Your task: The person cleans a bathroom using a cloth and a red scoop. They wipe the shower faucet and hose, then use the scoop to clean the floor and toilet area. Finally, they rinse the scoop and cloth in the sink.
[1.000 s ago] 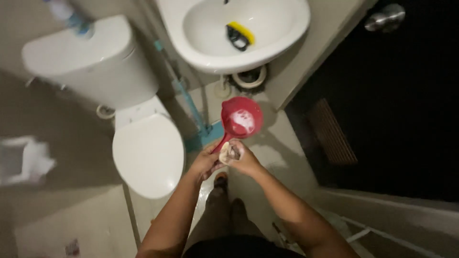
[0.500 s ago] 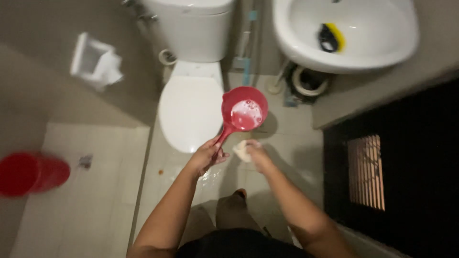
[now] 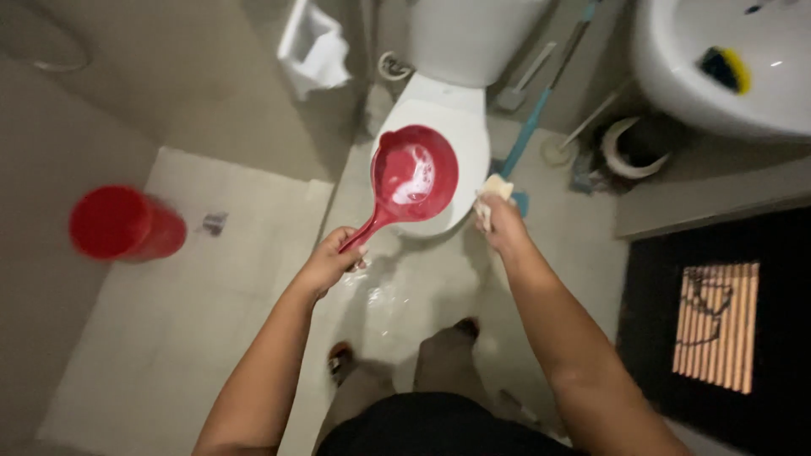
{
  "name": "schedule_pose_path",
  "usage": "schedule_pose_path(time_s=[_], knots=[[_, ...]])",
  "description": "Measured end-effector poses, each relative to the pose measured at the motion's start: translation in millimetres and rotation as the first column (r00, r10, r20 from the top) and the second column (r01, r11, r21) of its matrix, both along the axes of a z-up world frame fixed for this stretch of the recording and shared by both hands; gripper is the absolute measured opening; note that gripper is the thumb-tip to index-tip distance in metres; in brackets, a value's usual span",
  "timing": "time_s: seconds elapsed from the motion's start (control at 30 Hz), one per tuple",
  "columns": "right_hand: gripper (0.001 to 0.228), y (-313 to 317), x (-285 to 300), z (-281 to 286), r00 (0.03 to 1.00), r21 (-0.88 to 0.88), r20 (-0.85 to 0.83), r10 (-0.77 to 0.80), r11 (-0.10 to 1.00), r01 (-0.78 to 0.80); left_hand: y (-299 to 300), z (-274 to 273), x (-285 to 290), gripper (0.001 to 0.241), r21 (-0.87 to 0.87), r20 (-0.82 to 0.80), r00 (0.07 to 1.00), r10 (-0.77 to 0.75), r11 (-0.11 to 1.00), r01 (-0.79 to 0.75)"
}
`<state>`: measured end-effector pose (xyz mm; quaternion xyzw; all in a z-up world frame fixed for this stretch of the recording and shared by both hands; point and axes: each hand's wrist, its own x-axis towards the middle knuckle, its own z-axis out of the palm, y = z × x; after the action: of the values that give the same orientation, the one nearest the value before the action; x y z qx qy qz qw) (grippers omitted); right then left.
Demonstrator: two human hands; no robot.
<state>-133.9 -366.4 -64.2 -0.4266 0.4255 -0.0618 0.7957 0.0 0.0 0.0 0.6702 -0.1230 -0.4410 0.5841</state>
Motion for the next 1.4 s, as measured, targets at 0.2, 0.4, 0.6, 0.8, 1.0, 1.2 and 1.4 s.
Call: schedule_pose_path(time_s=[0.2, 0.4, 0.6, 0.8, 1.0, 1.2, 1.4], knots=[[0.035, 176.3, 59.3, 36.5, 0.980, 0.065, 0.181, -0.086, 0.995, 0.076, 124.4, -6.3, 26.3, 0.026, -0.017, 0.046, 0.996, -0.071, 0.997, 0.072], [0.053, 276.4, 91.4, 26.0, 0.991, -0.119, 0.082, -0.105, 0.986, 0.114, 199.0, 44.2, 39.5, 0.042, 0.159, 0.003, 0.968, -0.249, 0.956, 0.246], [0.046, 343.4, 122.0, 20.3, 0.996, -0.131, 0.080, -0.029, 0.991, 0.040, 233.5, 53.5, 33.5, 0.049, 0.152, -0.035, 0.985, -0.167, 0.974, 0.170], [0.046, 348.1, 128.0, -55.4, 0.976, 0.239, 0.206, 0.075, 0.963, -0.125, 262.4, 73.3, 5.4, 0.043, 0.255, 0.335, 0.942, -0.003, 0.963, -0.087], [0.047, 389.5, 159.8, -7.8, 0.958, 0.463, 0.191, 0.215, 0.840, -0.281, 259.5, 127.9, -31.1, 0.046, 0.422, 0.584, 0.810, -0.047, 0.870, -0.253], [0.042, 396.9, 179.5, 0.2, 0.947, 0.612, 0.297, 0.124, 0.736, -0.288, 250.6, 147.0, -55.6, 0.042, 0.481, 0.616, 0.787, -0.023, 0.802, -0.353], [0.029, 390.2, 215.9, -34.4, 0.917, 0.539, 0.372, 0.145, 0.770, -0.341, 250.4, 100.7, -43.7, 0.047, 0.134, 0.417, 0.806, 0.421, 0.848, -0.512]])
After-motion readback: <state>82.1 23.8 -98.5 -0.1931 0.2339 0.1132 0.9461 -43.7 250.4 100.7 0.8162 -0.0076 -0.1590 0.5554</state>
